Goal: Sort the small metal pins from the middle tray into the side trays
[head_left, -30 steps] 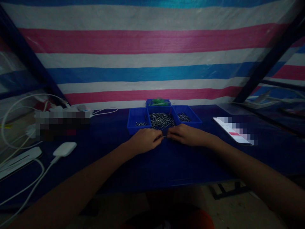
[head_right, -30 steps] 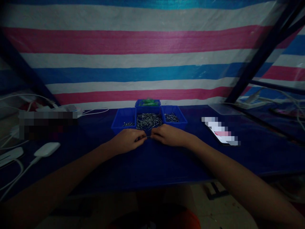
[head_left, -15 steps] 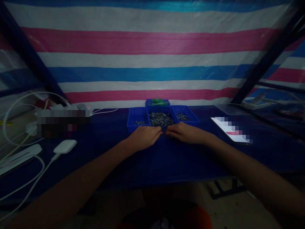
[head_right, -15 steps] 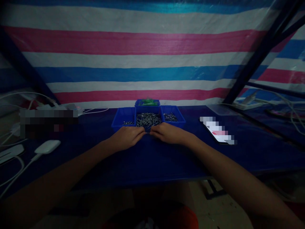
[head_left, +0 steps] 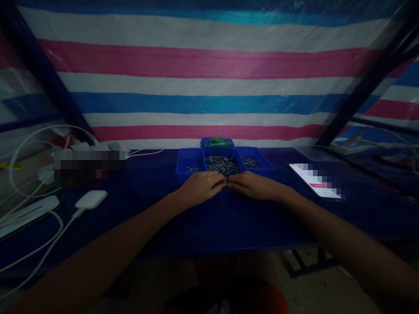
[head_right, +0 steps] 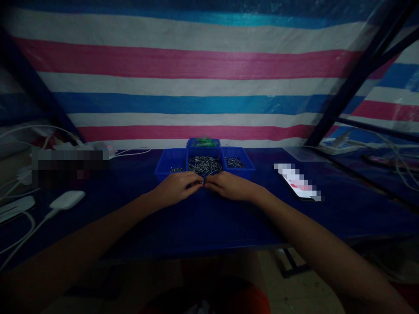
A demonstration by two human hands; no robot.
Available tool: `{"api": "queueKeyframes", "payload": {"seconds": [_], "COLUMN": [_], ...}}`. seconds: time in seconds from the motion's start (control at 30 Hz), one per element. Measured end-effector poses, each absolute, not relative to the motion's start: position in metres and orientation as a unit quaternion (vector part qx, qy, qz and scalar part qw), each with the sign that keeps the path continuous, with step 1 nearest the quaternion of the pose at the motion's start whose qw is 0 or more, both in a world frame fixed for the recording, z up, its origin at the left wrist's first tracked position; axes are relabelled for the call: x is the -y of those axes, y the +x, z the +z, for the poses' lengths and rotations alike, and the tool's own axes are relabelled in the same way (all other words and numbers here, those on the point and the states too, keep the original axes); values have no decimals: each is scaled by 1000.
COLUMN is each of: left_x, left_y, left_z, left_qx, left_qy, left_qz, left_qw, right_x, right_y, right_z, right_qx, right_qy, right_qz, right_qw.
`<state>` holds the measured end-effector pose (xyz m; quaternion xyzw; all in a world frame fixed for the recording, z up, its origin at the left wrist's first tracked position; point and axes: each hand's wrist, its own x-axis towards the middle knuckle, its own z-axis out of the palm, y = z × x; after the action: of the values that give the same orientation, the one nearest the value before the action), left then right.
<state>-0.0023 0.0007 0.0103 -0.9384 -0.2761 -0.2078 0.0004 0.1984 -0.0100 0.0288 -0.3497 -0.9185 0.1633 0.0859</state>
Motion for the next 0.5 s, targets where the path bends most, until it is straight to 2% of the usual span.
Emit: {"api": "queueKeyframes", "payload": {"seconds": [0.23, 0.5], "left_x": [4, 3], "left_y": [-2, -2], "left_z": [15, 15], "left_qx": [252, 304], "left_qy": [-943, -941], "left_qz": [-216, -148], "left_qw": [-34, 14], "right_x": [10, 15], "right_y": [198, 199], "right_z": [28, 35], "right_qx": [920, 924], "right_qy": [-348, -346], "right_qz": [155, 135], "right_qw": [87, 91]}}
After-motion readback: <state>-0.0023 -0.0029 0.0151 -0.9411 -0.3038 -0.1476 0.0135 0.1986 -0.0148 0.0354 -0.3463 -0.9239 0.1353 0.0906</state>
